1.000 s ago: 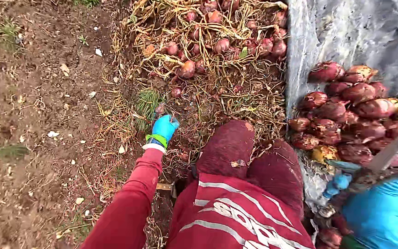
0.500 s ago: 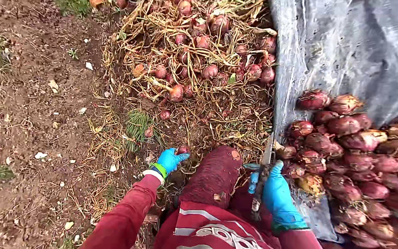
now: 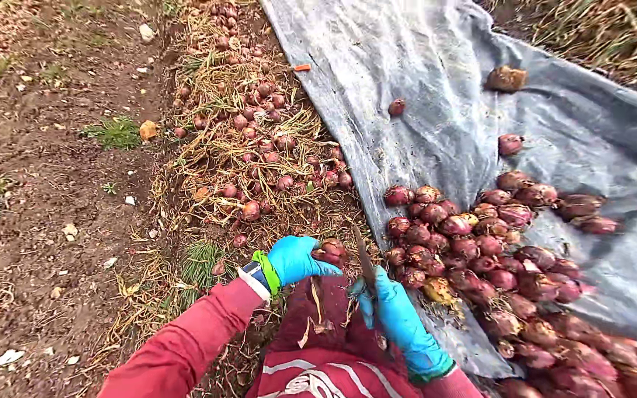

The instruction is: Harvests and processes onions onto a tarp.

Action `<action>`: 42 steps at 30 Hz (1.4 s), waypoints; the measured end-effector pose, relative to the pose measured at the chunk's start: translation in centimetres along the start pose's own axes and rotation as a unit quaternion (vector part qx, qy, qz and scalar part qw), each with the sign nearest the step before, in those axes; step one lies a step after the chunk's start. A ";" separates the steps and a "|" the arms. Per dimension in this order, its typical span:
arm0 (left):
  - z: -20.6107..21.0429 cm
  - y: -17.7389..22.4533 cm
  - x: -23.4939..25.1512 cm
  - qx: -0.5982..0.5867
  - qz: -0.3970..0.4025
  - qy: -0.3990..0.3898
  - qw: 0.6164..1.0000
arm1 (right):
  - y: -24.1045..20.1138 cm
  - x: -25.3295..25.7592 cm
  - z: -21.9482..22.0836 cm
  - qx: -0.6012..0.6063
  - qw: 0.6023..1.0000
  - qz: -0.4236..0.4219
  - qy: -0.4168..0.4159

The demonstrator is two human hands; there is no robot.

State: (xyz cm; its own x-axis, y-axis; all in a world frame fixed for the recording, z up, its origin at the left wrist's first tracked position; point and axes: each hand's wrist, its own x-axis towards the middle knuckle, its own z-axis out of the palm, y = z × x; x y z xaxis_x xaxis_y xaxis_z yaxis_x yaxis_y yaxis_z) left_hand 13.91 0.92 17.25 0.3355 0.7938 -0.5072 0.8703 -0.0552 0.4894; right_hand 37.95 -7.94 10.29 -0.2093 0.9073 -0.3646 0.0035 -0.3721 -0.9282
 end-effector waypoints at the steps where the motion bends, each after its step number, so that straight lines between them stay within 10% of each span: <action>1: 0.3 0.4 -0.3 -0.041 -0.001 0.033 0.999 | 0.5 -0.5 -0.2 0.008 1.000 0.002 0.006; 5: 2.5 5.3 -2.1 0.061 0.038 -0.054 0.996 | 1.3 -1.6 -0.5 -0.114 0.988 0.031 -0.103; 10: 1.9 7.0 1.7 0.121 0.073 -0.052 0.989 | -1.3 -1.0 -3.2 -0.085 0.996 -0.001 0.006; 16: 1.1 -3.4 9.6 -0.262 -0.127 -0.010 0.957 | 0.3 0.7 -11.4 0.026 0.968 0.041 0.245; 19: 4.2 -11.8 12.1 -0.076 -0.207 -0.128 0.967 | 5.0 1.4 -12.7 0.040 0.956 0.135 0.256; 22: 6.0 -15.8 13.2 0.152 -0.257 -0.328 0.896 | 8.7 3.0 -12.0 0.076 0.941 0.227 0.241; 30: -1.4 -6.7 35.2 0.015 -0.116 0.104 0.988 | 7.6 10.2 -10.9 0.082 0.932 0.304 0.180; 33: -1.2 -7.1 43.3 0.167 -0.115 0.060 0.977 | 7.8 11.3 -11.3 0.087 0.929 0.307 0.189; 37: -5.7 -3.4 41.8 0.203 -0.241 -0.161 0.935 | 7.8 11.0 -12.2 0.111 0.917 0.321 0.208; 42: -5.6 -7.9 38.9 0.238 -0.184 -0.114 0.947 | 9.0 11.8 -12.2 0.158 0.897 0.347 0.222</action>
State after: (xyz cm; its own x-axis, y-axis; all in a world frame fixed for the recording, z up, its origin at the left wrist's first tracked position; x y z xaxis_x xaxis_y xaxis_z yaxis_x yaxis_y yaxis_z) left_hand 18.10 35.59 -2.38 -0.0002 0.6642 -0.7476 0.9890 -0.1107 -0.0986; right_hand 47.48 1.82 -3.31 0.1467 0.3974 -0.9058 -0.3102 -0.8511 -0.4236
